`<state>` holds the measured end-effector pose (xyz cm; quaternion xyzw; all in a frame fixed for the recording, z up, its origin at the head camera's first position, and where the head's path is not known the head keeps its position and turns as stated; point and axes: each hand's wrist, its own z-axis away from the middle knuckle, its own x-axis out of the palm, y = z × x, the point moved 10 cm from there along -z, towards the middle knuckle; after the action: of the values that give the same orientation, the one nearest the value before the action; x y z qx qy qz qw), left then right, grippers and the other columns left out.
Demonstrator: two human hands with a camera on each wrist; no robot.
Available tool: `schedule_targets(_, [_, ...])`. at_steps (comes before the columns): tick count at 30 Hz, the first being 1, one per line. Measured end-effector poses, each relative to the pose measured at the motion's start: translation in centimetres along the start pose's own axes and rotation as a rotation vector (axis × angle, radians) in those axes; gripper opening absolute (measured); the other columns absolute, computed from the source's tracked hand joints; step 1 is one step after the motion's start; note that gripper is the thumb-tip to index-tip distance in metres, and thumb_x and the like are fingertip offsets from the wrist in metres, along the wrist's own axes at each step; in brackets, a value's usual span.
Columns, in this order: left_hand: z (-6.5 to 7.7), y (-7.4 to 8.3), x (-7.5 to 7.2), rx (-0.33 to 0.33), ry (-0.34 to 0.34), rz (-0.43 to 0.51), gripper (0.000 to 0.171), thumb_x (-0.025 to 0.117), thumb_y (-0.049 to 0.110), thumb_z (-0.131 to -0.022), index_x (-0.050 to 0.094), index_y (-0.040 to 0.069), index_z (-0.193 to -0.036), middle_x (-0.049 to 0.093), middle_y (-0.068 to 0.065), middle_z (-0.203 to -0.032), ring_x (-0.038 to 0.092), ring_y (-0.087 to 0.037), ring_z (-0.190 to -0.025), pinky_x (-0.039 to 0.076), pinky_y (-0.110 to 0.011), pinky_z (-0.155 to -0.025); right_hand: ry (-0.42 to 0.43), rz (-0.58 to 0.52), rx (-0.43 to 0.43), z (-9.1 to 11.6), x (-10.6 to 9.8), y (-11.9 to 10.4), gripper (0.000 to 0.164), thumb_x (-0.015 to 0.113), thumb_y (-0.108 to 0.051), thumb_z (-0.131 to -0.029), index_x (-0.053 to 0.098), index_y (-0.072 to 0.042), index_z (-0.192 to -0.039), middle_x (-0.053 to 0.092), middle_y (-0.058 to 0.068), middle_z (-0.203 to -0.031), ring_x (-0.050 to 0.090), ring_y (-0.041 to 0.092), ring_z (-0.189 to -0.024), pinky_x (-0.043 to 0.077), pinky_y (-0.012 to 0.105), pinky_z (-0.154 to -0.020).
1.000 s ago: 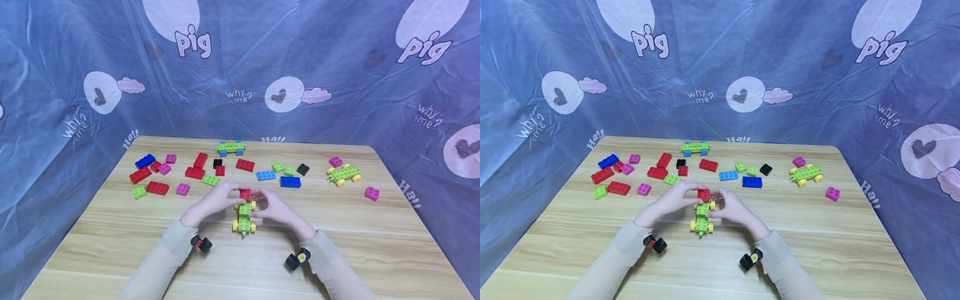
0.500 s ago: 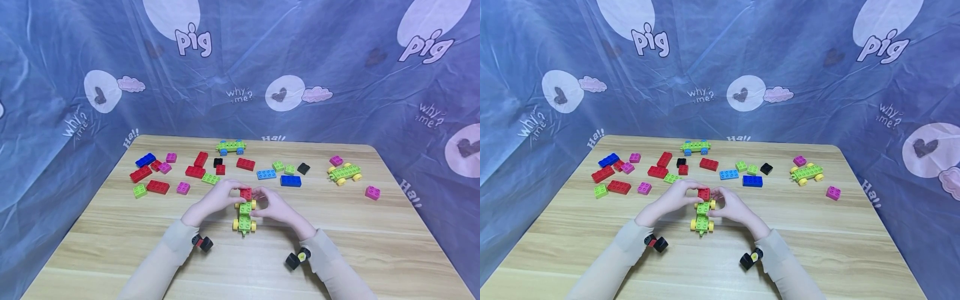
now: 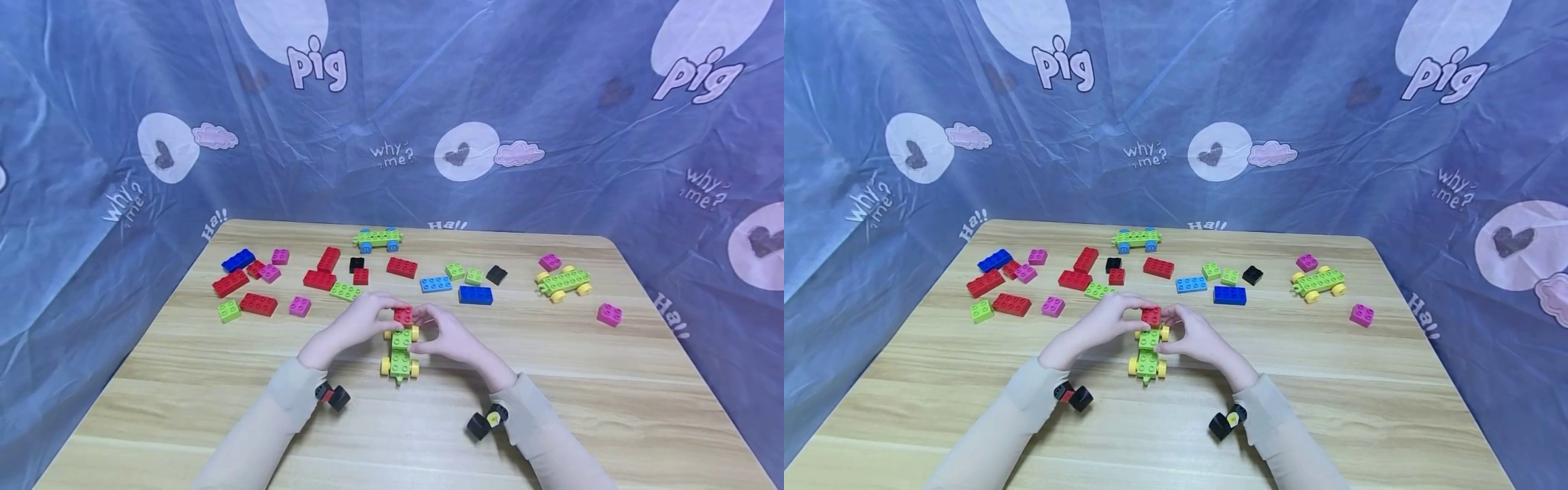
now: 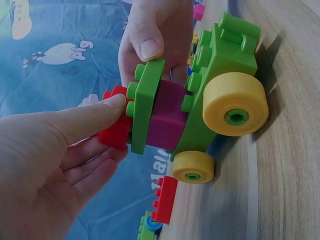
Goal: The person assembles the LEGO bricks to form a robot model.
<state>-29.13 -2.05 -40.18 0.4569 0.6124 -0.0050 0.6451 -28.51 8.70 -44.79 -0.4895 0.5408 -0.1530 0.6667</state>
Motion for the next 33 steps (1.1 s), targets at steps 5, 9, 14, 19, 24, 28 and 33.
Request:
schedule_targets(5, [-0.09,-0.11,0.16,-0.003,-0.012,-0.002,0.039,0.071,0.019,-0.086,0.066,0.006,-0.123,0.067,-0.009,-0.122,0.062,-0.024,-0.116,0.047,-0.039,-0.101,-0.002,0.002,0.003,-0.02,0.03,0.0,0.062,0.082,-0.026,-0.073,0.055,-0.002,-0.123,0.063,0.01,-0.115,0.058,0.028,-0.11,0.043,0.049,-0.101])
schedule_targets(9, [-0.04,-0.09,0.21,-0.012,-0.022,0.003,0.04,0.071,0.019,-0.087,0.065,0.006,-0.124,0.066,-0.009,-0.124,0.061,-0.025,-0.117,0.046,-0.04,-0.102,-0.006,0.001,0.0,-0.02,0.08,-0.06,0.061,0.082,-0.026,-0.074,0.055,-0.002,-0.123,0.063,0.01,-0.115,0.058,0.028,-0.111,0.043,0.05,-0.101])
schedule_targets(14, [-0.03,-0.03,0.24,-0.028,-0.03,0.009,0.042,0.071,0.02,-0.087,0.064,0.005,-0.125,0.065,-0.009,-0.126,0.059,-0.026,-0.119,0.045,-0.041,-0.104,-0.004,0.011,-0.006,-0.02,0.05,-0.08,0.061,0.082,-0.026,-0.074,0.055,-0.002,-0.123,0.063,0.01,-0.115,0.058,0.028,-0.11,0.044,0.05,-0.101])
schedule_targets(19, [-0.01,-0.01,0.3,-0.032,-0.037,0.008,0.042,0.07,0.02,-0.087,0.063,0.005,-0.126,0.064,-0.009,-0.127,0.059,-0.026,-0.12,0.045,-0.041,-0.104,-0.008,0.008,-0.006,-0.02,0.08,-0.11,0.061,0.081,-0.027,-0.074,0.054,-0.002,-0.124,0.063,0.01,-0.116,0.058,0.029,-0.111,0.044,0.05,-0.101])
schedule_targets(24, [0.0,0.02,0.36,-0.038,-0.045,0.008,0.041,0.069,0.021,-0.088,0.063,0.006,-0.126,0.064,-0.009,-0.127,0.058,-0.026,-0.121,0.045,-0.04,-0.104,-0.01,0.005,-0.012,0.01,0.09,-0.15,0.061,0.081,-0.026,-0.074,0.054,-0.002,-0.124,0.063,0.01,-0.116,0.058,0.029,-0.111,0.044,0.049,-0.101])
schedule_targets(28, [0.01,0.05,0.3,-0.041,-0.044,0.009,0.042,0.069,0.021,-0.088,0.063,0.005,-0.126,0.064,-0.009,-0.127,0.058,-0.027,-0.121,0.045,-0.041,-0.104,-0.01,0.005,-0.015,0.02,0.08,-0.16,0.061,0.081,-0.027,-0.075,0.054,-0.002,-0.124,0.063,0.01,-0.116,0.058,0.029,-0.111,0.044,0.05,-0.101])
schedule_targets(33, [0.02,0.12,0.26,-0.036,-0.041,0.003,0.042,0.069,0.022,-0.088,0.063,0.005,-0.126,0.063,-0.01,-0.127,0.059,-0.027,-0.12,0.045,-0.041,-0.103,-0.008,0.006,-0.017,0.07,0.04,-0.13,0.061,0.081,-0.027,-0.075,0.054,-0.001,-0.124,0.063,0.011,-0.116,0.058,0.029,-0.111,0.044,0.05,-0.101])
